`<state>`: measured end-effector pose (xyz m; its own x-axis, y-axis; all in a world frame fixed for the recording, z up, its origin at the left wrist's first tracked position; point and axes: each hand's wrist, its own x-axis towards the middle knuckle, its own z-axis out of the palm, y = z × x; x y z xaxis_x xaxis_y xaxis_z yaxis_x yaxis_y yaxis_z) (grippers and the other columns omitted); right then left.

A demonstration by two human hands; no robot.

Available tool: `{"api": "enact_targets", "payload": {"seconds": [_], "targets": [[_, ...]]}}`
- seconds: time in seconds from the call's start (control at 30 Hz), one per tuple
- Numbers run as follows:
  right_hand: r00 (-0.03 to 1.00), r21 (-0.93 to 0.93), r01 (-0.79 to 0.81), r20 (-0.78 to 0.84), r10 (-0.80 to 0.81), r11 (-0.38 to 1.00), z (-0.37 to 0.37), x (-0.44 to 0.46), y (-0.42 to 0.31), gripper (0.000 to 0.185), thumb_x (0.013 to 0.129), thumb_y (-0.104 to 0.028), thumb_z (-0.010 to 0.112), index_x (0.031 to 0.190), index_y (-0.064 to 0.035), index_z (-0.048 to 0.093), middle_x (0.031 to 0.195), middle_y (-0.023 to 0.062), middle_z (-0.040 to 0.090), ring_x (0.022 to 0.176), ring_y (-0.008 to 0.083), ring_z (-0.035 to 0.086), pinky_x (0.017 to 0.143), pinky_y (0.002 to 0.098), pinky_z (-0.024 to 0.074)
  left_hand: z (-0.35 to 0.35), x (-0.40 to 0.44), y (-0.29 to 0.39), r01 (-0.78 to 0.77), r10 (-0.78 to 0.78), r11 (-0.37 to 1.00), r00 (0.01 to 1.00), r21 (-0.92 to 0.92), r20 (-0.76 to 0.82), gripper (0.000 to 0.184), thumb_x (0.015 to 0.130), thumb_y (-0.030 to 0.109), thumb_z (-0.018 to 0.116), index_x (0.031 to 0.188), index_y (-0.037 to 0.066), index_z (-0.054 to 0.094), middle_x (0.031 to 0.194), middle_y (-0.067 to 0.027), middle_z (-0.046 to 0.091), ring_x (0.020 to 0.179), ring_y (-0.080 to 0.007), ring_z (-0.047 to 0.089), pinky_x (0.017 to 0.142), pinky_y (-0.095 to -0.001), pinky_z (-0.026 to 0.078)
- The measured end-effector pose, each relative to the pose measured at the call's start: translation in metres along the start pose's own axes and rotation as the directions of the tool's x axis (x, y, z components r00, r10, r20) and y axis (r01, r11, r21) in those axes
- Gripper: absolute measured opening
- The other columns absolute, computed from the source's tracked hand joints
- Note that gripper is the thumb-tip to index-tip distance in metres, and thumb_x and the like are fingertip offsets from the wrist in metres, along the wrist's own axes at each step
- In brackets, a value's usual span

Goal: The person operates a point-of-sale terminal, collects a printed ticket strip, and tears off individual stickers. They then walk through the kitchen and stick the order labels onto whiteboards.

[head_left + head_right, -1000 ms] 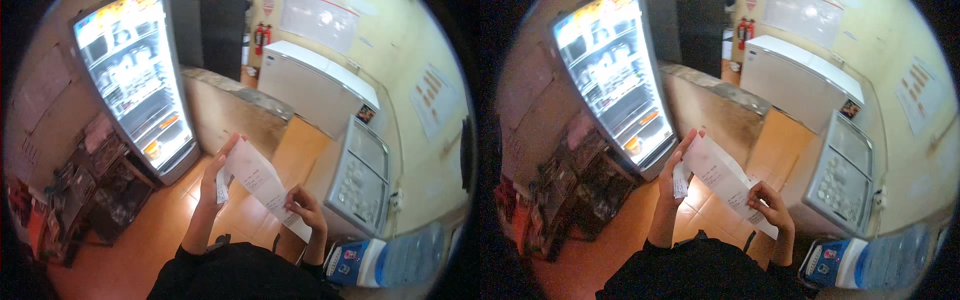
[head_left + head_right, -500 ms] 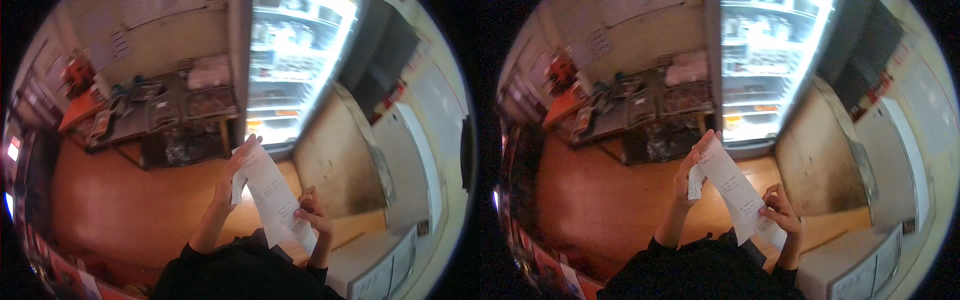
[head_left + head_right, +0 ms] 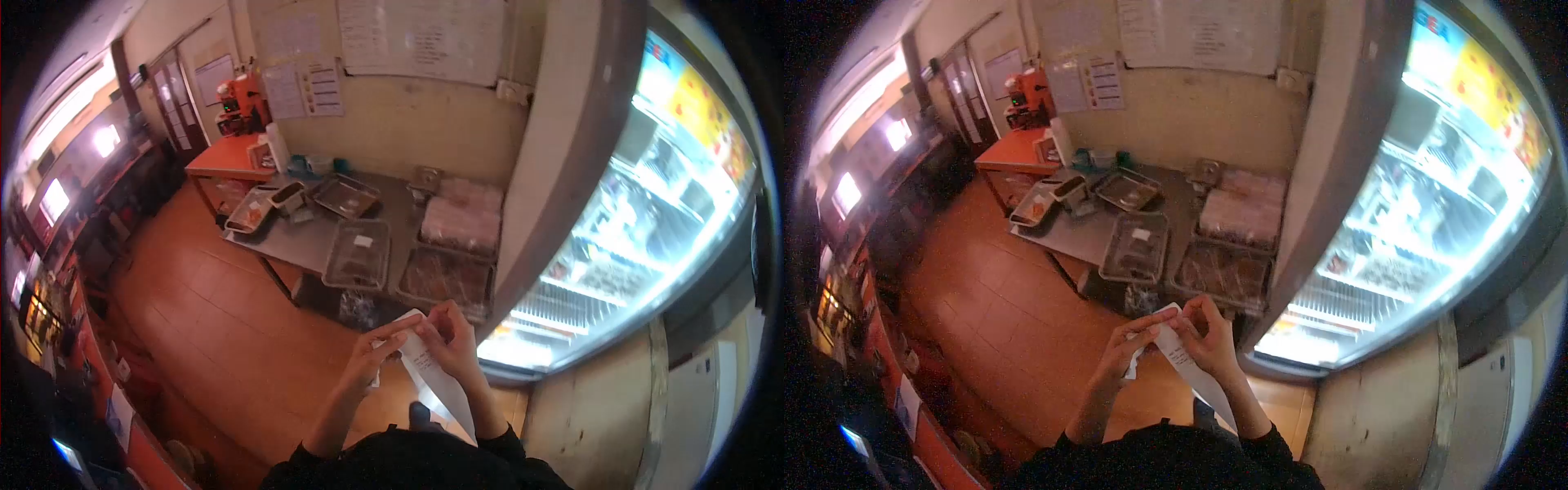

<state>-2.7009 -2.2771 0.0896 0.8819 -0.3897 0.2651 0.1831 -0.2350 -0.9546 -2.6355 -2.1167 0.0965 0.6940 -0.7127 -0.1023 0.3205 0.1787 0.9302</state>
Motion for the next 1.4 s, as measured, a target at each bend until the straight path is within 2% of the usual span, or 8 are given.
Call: {"api": "enact_targets", "payload": {"seconds": [0.17, 0.33, 0.47, 0.6, 0.83, 0.9, 1.13, 1.4], "targets": [[0.947, 0.141, 0.118, 0.283, -0.154, 0.983, 0.015, 0.093, 0.006, 0.017, 0.090, -0.013, 0.063, 0.103, -0.0051, 0.057, 0.085, 0.0060, 0.063, 0.075, 0.0087, 0.057, 0.067, 0.0251, 0.0464, -0.041, 0.048, 0.020, -0.276, 0.225, 0.948, 0.934, -0.159, -0.278, 0.040, 0.090, 0.010, 0.056, 0.130, 0.002, 0.054, 0.126, -0.0076, 0.057, 0.106, -0.0117, 0.055, 0.091, -0.0266, 0.044], [0.867, 0.127, 0.229, 0.423, -0.262, 0.965, 0.062, 0.167, 0.000, 0.017, 0.089, -0.011, 0.063, 0.105, -0.0061, 0.060, 0.091, 0.0066, 0.063, 0.078, 0.0110, 0.060, 0.067, 0.0273, 0.0482, -0.092, 0.077, 0.052, -0.446, 0.373, 0.894, 0.800, -0.049, -0.471, 0.040, 0.089, 0.011, 0.059, 0.127, -0.003, 0.054, 0.114, -0.0082, 0.062, 0.096, -0.0108, 0.059, 0.079, -0.0221, 0.048], [0.816, 0.205, 0.353, 0.410, -0.407, 0.913, 0.114, 0.216, 0.007, 0.020, 0.086, -0.010, 0.065, 0.106, -0.0083, 0.061, 0.087, 0.0048, 0.061, 0.074, 0.0123, 0.059, 0.065, 0.0283, 0.0482, -0.126, 0.106, 0.081, -0.459, 0.413, 0.888, 0.779, 0.019, -0.472, 0.038, 0.088, 0.010, 0.060, 0.124, -0.003, 0.057, 0.107, -0.0083, 0.063, 0.089, -0.0101, 0.059, 0.073, -0.0190, 0.047], [0.837, 0.173, 0.325, 0.404, -0.369, 0.930, 0.165, 0.265, 0.004, 0.023, 0.086, -0.007, 0.064, 0.109, -0.0099, 0.061, 0.083, 0.0041, 0.059, 0.072, 0.0128, 0.057, 0.064, 0.0287, 0.0471, -0.205, 0.136, 0.110, -0.371, 0.418, 0.908, 0.784, 0.194, -0.459, 0.034, 0.087, 0.010, 0.060, 0.118, -0.005, 0.060, 0.109, -0.0115, 0.063, 0.092, -0.0131, 0.059, 0.079, -0.0222, 0.045], [0.791, 0.193, 0.393, 0.428, -0.438, 0.899, 0.253, 0.374, 0.002, 0.033, 0.083, -0.001, 0.063, 0.115, -0.0099, 0.060, 0.087, 0.0054, 0.061, 0.073, 0.0127, 0.057, 0.065, 0.0281, 0.0471, -0.301, 0.201, 0.187, -0.490, 0.520, 0.854, 0.776, 0.176, -0.357, 0.032, 0.090, 0.008, 0.055, 0.118, -0.008, 0.059, 0.116, -0.0135, 0.061, 0.102, -0.0154, 0.059, 0.088, -0.0247, 0.045], [0.817, 0.161, 0.402, 0.380, -0.433, 0.901, 0.264, 0.395, 0.003, 0.035, 0.083, -0.002, 0.061, 0.117, -0.0104, 0.060, 0.088, 0.0058, 0.062, 0.072, 0.0129, 0.057, 0.067, 0.0283, 0.0475, -0.317, 0.213, 0.204, -0.429, 0.434, 0.896, 0.799, 0.110, -0.416, 0.032, 0.091, 0.008, 0.054, 0.119, -0.007, 0.059, 0.117, -0.0138, 0.062, 0.103, -0.0158, 0.059, 0.090, -0.0267, 0.046], [0.877, 0.017, 0.315, 0.378, -0.298, 0.949, 0.274, 0.433, 0.005, 0.033, 0.084, -0.009, 0.065, 0.117, -0.0098, 0.061, 0.085, 0.0049, 0.062, 0.072, 0.0130, 0.057, 0.067, 0.0276, 0.0474, -0.353, 0.265, 0.212, -0.396, 0.388, 0.918, 0.889, 0.019, -0.244, 0.032, 0.093, 0.010, 0.053, 0.121, -0.002, 0.060, 0.117, -0.0108, 0.062, 0.103, -0.0147, 0.059, 0.090, -0.0272, 0.046], [0.885, -0.134, 0.373, 0.349, -0.309, 0.918, 0.295, 0.459, 0.007, 0.017, 0.084, -0.016, 0.067, 0.098, -0.0068, 0.065, 0.082, 0.0076, 0.061, 0.070, 0.0191, 0.060, 0.065, 0.0302, 0.0484, -0.366, 0.282, 0.217, -0.382, 0.370, 0.924, 0.882, 0.020, -0.291, 0.030, 0.093, 0.013, 0.054, 0.119, 0.000, 0.062, 0.119, -0.0091, 0.062, 0.104, -0.0132, 0.057, 0.091, -0.0272, 0.044]]}}
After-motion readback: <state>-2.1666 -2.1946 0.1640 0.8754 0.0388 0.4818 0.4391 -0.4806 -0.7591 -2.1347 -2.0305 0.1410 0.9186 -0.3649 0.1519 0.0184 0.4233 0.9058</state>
